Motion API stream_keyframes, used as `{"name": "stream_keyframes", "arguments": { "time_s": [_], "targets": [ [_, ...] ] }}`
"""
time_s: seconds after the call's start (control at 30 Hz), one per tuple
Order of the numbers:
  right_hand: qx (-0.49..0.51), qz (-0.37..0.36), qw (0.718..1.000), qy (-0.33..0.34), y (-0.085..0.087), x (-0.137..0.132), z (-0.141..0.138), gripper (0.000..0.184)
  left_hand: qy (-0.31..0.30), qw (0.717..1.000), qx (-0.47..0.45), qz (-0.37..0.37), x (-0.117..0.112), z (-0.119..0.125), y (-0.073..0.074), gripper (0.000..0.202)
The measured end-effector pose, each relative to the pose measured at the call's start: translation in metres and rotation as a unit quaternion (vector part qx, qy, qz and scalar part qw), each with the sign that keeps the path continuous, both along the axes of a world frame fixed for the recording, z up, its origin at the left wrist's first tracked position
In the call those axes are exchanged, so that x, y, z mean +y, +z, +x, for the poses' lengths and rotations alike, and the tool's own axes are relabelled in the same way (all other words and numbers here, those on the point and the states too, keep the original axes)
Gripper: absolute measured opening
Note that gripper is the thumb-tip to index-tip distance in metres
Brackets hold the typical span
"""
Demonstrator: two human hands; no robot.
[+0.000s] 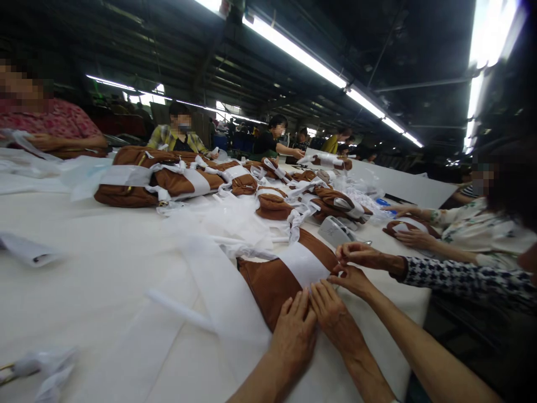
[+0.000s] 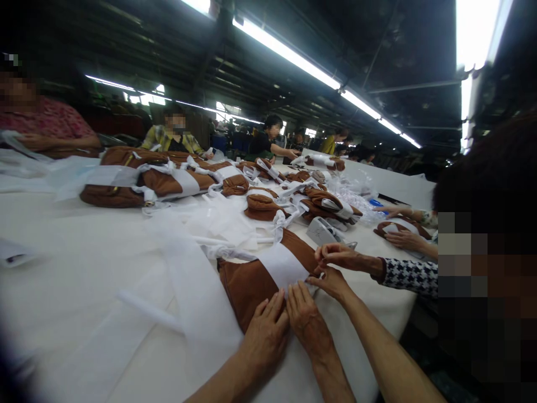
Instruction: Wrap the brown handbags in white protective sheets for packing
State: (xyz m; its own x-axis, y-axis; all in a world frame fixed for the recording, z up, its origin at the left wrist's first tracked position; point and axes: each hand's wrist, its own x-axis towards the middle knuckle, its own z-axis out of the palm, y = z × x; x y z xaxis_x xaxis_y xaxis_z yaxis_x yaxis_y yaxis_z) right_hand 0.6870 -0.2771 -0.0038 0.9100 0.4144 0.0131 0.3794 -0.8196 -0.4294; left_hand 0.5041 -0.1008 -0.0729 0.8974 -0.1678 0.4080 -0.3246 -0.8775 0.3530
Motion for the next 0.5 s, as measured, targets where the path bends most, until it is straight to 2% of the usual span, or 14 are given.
{"name": "stream_keyframes", "arguments": {
  "time_s": [0.13, 0.2, 0.4, 0.5],
  "targets": [
    [-0.03, -0.013, 0.999, 0.039, 0.002, 0.0, 0.004, 0.038, 0.002, 1.0, -0.001, 0.025, -0.003, 0.003, -0.006, 0.04],
    [-0.042, -0.022, 0.997, 0.057, 0.003, 0.001, 0.002, 0.036, -0.004, 0.999, -0.007, 0.047, 0.002, 0.004, -0.005, 0.037],
    [-0.072, -0.061, 0.991, 0.094, -0.003, 0.012, -0.014, 0.03, -0.061, 0.99, -0.041, 0.12, 0.053, 0.0, 0.018, 0.026],
    [-0.075, -0.058, 0.99, 0.104, -0.009, 0.018, -0.017, 0.031, -0.04, 0.987, -0.051, 0.149, 0.058, -0.002, 0.026, 0.016]
  ]
}}
